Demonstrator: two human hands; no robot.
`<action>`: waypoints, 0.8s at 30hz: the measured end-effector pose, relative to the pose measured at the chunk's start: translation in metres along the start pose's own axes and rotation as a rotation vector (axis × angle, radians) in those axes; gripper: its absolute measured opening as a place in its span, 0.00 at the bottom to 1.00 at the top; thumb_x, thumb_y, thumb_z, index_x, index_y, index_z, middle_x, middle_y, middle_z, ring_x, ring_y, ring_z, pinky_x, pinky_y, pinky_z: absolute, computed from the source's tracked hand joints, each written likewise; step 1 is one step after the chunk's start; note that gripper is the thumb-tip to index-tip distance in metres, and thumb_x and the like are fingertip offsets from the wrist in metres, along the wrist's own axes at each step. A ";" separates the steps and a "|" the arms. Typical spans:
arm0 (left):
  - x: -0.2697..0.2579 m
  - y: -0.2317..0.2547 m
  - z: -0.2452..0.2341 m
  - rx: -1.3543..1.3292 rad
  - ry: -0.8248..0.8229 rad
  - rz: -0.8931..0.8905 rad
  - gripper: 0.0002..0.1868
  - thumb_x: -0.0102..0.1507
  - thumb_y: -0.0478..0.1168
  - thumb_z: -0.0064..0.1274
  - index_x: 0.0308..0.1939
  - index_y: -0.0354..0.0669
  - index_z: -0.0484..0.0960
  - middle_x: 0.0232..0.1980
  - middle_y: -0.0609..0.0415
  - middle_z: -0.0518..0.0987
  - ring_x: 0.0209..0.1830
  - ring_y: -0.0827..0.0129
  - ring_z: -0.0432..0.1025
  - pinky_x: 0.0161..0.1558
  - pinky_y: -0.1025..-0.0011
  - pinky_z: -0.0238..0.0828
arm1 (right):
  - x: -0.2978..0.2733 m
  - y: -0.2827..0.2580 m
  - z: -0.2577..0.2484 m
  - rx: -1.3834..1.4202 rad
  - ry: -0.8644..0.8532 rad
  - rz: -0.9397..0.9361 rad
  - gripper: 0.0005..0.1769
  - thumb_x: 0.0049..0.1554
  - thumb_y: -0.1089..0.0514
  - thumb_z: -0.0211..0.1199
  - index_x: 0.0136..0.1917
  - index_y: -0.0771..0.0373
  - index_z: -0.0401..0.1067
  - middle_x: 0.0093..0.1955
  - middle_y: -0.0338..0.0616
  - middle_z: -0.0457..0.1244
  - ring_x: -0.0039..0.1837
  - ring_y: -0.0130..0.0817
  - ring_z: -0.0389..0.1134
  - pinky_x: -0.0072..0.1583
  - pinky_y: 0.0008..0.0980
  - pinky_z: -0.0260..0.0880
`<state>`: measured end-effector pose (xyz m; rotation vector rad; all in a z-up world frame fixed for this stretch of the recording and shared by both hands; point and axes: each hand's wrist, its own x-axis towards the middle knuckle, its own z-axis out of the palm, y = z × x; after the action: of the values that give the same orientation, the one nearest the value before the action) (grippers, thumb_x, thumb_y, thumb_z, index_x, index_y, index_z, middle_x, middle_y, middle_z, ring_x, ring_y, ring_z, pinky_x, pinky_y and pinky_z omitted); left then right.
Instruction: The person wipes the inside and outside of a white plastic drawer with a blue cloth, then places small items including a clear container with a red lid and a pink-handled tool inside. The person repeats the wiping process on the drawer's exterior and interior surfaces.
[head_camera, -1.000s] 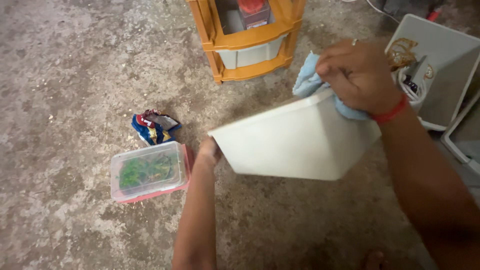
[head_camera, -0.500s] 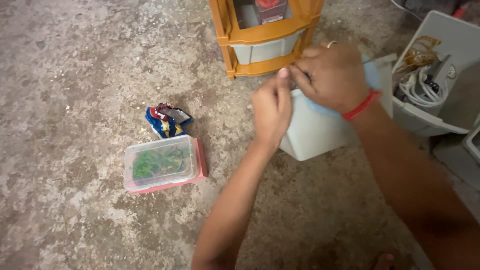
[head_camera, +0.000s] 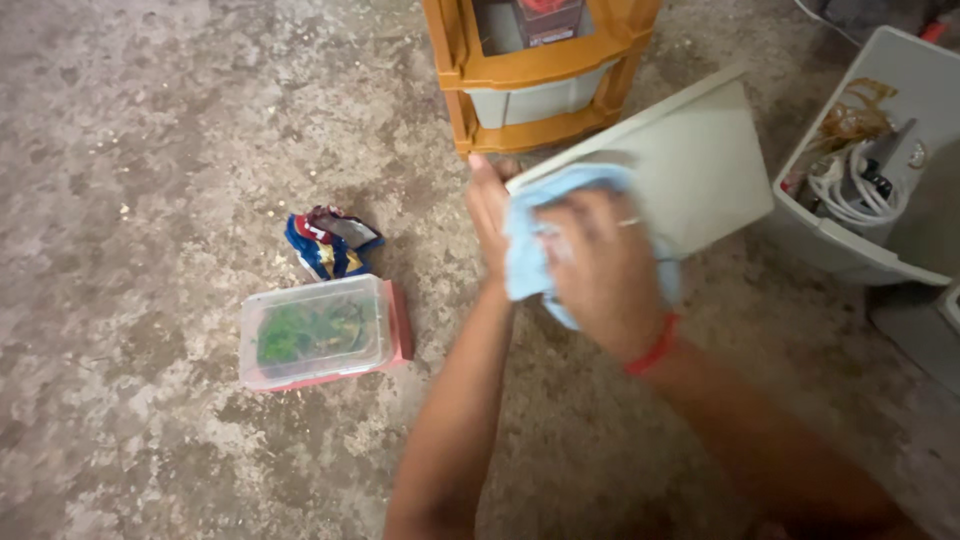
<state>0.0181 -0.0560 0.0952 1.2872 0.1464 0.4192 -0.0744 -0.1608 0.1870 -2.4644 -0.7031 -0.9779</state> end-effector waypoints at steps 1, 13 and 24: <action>0.003 -0.008 0.000 0.185 0.041 0.345 0.34 0.78 0.55 0.24 0.29 0.34 0.69 0.23 0.52 0.68 0.23 0.62 0.62 0.29 0.60 0.59 | -0.002 -0.004 0.008 0.040 -0.049 -0.017 0.12 0.56 0.62 0.64 0.54 0.62 0.72 0.55 0.52 0.63 0.57 0.51 0.65 0.57 0.48 0.67; 0.037 -0.073 -0.003 0.467 -0.139 0.586 0.27 0.77 0.49 0.32 0.54 0.25 0.78 0.50 0.37 0.79 0.52 0.48 0.71 0.59 0.57 0.65 | -0.004 0.168 -0.024 -0.159 0.080 0.220 0.02 0.69 0.67 0.59 0.54 0.66 0.68 0.56 0.56 0.61 0.60 0.53 0.64 0.61 0.49 0.62; 0.018 -0.011 0.008 0.421 0.005 0.683 0.28 0.78 0.46 0.31 0.40 0.26 0.79 0.40 0.35 0.78 0.43 0.46 0.70 0.52 0.55 0.65 | 0.016 0.035 0.016 -0.028 0.022 0.275 0.13 0.59 0.66 0.64 0.56 0.69 0.65 0.56 0.59 0.61 0.55 0.60 0.65 0.55 0.54 0.63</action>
<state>0.0392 -0.0584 0.0895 1.7410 -0.2246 1.0135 -0.0350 -0.1753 0.1815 -2.4852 -0.3320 -0.9119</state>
